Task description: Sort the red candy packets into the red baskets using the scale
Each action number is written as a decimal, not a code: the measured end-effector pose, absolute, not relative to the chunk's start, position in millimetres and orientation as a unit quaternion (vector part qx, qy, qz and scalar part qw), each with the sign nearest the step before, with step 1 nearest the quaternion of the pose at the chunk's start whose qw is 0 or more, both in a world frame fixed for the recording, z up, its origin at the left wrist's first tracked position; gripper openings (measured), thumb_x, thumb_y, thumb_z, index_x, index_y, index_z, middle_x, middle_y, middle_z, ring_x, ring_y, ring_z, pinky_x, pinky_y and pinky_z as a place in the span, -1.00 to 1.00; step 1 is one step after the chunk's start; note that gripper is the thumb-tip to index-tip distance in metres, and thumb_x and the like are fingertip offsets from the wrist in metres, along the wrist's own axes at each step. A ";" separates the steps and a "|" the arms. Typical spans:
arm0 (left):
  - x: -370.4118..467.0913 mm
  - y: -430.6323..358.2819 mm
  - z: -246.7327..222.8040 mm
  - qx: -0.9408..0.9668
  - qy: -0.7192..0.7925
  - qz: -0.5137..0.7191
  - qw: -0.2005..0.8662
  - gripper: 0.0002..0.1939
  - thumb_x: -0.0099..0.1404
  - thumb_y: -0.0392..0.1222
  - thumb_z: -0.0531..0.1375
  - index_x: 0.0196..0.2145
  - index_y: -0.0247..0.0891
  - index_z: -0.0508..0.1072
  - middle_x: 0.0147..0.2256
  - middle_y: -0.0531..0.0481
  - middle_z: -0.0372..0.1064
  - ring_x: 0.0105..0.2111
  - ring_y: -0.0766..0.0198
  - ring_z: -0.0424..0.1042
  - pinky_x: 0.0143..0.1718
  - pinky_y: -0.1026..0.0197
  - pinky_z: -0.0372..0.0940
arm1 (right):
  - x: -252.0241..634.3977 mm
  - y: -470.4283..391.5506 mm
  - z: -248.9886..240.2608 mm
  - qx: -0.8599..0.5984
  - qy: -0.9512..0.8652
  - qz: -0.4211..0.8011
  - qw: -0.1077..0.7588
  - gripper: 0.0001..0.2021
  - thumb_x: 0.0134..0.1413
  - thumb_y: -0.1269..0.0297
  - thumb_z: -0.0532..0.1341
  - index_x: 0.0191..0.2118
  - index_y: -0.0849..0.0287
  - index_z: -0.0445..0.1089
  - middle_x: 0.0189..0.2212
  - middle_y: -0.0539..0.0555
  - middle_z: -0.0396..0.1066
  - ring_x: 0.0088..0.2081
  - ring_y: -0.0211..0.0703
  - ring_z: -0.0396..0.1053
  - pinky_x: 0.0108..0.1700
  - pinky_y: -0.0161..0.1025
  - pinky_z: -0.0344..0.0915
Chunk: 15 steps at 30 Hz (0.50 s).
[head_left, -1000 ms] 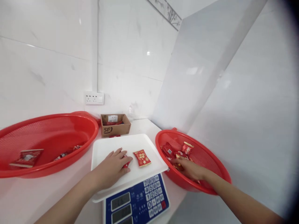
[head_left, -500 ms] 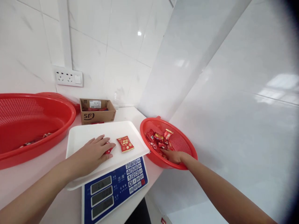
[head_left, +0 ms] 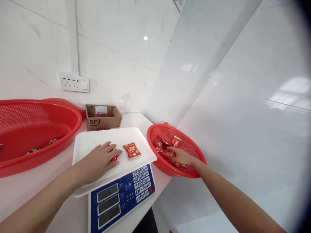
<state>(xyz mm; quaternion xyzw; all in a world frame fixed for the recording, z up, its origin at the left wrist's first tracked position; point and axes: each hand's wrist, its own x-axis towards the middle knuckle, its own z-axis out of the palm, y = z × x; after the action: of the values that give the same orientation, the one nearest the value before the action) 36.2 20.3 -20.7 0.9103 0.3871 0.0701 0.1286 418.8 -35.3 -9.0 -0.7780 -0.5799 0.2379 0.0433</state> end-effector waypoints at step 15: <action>35.1 21.4 -23.1 0.911 0.380 0.089 0.134 -0.53 0.37 0.08 -0.06 0.16 -0.06 0.29 0.25 -0.10 0.12 0.28 -0.05 -0.05 0.21 -0.17 -0.01 | 428.9 -43.3 -21.5 -0.798 -0.542 0.263 -0.014 -0.13 -0.36 0.32 0.42 0.22 -0.02 0.20 0.15 0.24 0.28 0.11 0.36 0.26 0.06 0.17 0.18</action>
<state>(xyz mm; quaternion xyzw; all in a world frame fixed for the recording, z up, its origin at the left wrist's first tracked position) 35.1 21.4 -23.1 0.9106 0.3804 0.0894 0.1344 428.9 -43.3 -21.5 -0.7979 -0.5422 0.2631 -0.0143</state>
